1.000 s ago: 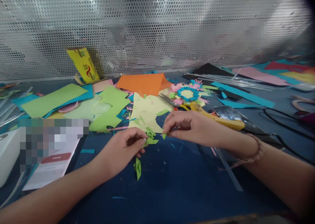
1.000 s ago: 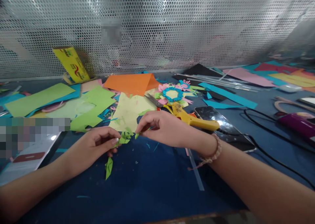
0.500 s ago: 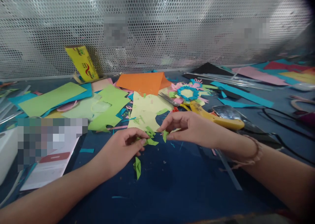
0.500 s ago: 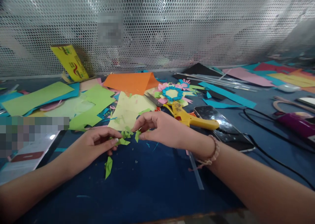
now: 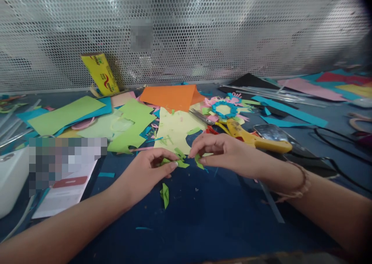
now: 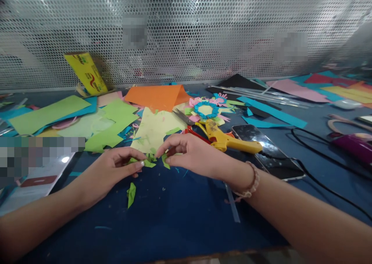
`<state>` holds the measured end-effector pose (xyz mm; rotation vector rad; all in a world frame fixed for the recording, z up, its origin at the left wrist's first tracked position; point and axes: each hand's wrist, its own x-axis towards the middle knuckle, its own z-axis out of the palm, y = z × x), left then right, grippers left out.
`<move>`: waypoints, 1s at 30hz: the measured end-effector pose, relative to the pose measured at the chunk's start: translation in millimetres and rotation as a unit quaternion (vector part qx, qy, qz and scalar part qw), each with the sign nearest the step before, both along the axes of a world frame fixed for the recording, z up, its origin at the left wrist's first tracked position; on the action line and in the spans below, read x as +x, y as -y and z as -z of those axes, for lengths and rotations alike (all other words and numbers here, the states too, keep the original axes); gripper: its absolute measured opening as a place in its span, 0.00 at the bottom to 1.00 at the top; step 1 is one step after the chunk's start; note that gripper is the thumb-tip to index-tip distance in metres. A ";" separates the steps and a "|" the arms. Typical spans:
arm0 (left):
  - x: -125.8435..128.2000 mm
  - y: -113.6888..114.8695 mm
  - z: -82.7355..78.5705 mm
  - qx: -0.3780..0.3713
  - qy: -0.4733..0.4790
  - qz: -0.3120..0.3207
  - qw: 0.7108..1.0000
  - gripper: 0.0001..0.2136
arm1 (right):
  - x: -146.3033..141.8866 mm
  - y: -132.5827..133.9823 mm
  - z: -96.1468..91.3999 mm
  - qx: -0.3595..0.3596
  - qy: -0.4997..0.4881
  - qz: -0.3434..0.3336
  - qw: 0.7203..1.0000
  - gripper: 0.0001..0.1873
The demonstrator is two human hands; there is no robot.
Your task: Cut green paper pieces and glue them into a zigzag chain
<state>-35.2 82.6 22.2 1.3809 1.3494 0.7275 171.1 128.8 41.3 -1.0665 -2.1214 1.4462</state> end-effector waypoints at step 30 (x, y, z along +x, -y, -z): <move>9.0 2.0 2.7 -0.049 0.118 -0.061 0.990 0.11 | -5.1 4.2 10.1 -0.007 -0.039 0.076 0.996 0.11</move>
